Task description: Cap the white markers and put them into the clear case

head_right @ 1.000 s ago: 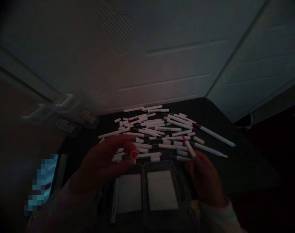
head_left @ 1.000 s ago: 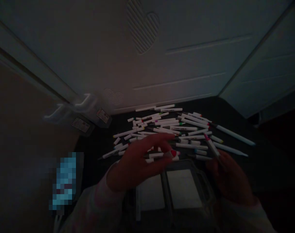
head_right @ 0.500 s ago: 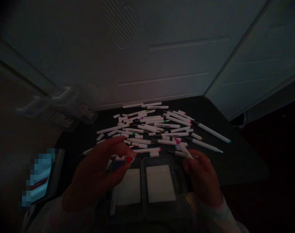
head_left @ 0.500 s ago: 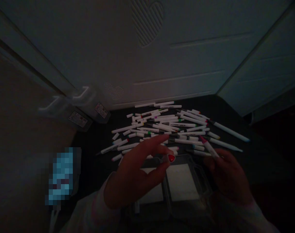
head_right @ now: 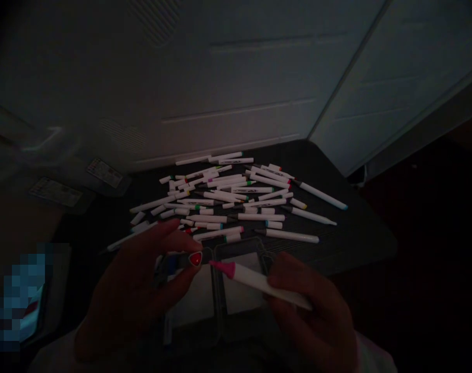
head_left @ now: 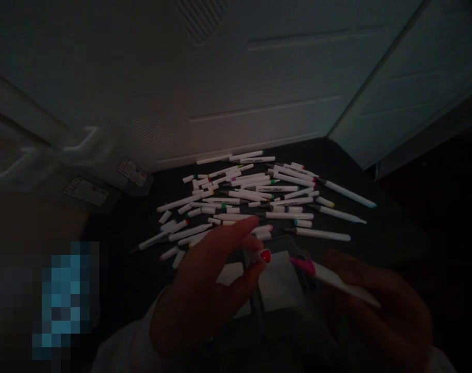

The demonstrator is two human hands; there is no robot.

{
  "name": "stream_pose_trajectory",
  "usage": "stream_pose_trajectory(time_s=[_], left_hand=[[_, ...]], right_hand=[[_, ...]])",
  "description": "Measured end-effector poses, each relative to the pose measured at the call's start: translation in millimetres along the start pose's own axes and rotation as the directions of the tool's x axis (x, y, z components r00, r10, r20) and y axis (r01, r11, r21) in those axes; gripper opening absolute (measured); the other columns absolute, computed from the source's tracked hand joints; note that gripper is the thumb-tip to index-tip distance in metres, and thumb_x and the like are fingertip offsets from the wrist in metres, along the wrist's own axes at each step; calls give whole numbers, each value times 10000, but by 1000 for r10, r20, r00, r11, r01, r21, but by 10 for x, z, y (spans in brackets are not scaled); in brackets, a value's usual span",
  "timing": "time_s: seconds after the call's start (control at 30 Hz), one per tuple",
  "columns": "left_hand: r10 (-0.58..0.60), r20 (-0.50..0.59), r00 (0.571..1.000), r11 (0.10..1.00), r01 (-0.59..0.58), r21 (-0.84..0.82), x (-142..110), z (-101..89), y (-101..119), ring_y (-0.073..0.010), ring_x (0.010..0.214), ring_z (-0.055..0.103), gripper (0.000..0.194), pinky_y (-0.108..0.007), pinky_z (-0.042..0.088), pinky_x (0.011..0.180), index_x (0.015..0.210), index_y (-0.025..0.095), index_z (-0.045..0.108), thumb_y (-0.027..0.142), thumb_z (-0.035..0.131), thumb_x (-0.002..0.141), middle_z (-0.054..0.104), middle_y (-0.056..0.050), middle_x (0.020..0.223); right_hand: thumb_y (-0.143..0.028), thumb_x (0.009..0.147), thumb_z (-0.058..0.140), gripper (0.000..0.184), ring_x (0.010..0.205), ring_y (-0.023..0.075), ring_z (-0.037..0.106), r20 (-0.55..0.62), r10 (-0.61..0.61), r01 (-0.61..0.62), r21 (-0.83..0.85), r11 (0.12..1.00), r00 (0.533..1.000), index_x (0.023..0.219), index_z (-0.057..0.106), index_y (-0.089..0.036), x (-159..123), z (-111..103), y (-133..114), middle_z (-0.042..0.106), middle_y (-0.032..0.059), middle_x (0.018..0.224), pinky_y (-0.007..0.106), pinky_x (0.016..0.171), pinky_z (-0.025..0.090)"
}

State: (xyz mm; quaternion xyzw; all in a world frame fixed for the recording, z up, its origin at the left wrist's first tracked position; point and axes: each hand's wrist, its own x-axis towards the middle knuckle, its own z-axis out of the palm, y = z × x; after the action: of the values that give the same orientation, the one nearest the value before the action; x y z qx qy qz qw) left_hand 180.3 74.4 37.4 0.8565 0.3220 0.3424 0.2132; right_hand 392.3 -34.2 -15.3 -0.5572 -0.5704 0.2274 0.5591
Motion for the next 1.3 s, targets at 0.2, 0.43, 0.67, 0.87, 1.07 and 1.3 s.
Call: stream_pose_trajectory(time_s=[0.2, 0.43, 0.67, 0.87, 1.07, 1.3], left_hand=[[-48, 37, 998, 997, 46, 57, 15, 81, -201, -103, 795, 627, 426, -209, 510, 749, 1180, 272, 398, 181, 548, 793, 652, 34, 858], [-172, 62, 983, 969, 158, 192, 172, 154, -473, -139, 729, 634, 242, -239, 526, 648, 1053, 239, 510, 268, 510, 812, 664, 10, 835], [-27, 218, 975, 963, -33, 267, 367, 431, -721, -146, 872, 591, 154, -269, 492, 791, 948, 200, 577, 192, 473, 835, 630, -32, 932], [-20, 354, 935, 936, -107, 335, 401, 570, -906, -147, 928, 562, 228, -278, 490, 804, 1005, 187, 572, 148, 407, 853, 597, -57, 1011], [-6, 409, 912, 917, -158, 366, 434, 595, -932, -187, 931, 562, 243, -336, 497, 812, 1010, 161, 588, 164, 405, 850, 611, -84, 1005], [-30, 369, 929, 900, -135, 414, 364, 494, -919, -206, 940, 575, 266, -364, 505, 812, 1045, 183, 587, 244, 413, 854, 616, -82, 1022]], right_hand=[[-323, 711, 665, 137, 676, 223, 610, -173, 326, -311, 108, 944, 929, 845, 669, -295, 68, 43, 74, 649, 47, 785, 316, 541, 490], [-350, 707, 669, 147, 547, 133, 550, -190, 485, -442, 229, 867, 853, 823, 651, -261, 129, -1, 513, 595, 2, 615, 210, 481, 438], [-381, 695, 678, 182, 539, 127, 534, -134, 598, -527, 348, 775, 790, 799, 642, -236, 140, -11, 659, 583, 12, 602, 201, 472, 422], [-382, 671, 697, 220, 515, 137, 509, -133, 682, -565, 458, 686, 719, 818, 634, -230, 132, -32, 664, 564, 19, 589, 220, 443, 399], [-367, 701, 680, 172, 524, 115, 480, -138, 646, -471, 572, 671, 751, 819, 644, -247, 196, -12, 663, 515, -6, 527, 209, 490, 397], [-347, 698, 680, 158, 532, 107, 454, -147, 674, -420, 681, 600, 724, 808, 645, -240, 247, -20, 644, 493, -10, 512, 209, 512, 390]])
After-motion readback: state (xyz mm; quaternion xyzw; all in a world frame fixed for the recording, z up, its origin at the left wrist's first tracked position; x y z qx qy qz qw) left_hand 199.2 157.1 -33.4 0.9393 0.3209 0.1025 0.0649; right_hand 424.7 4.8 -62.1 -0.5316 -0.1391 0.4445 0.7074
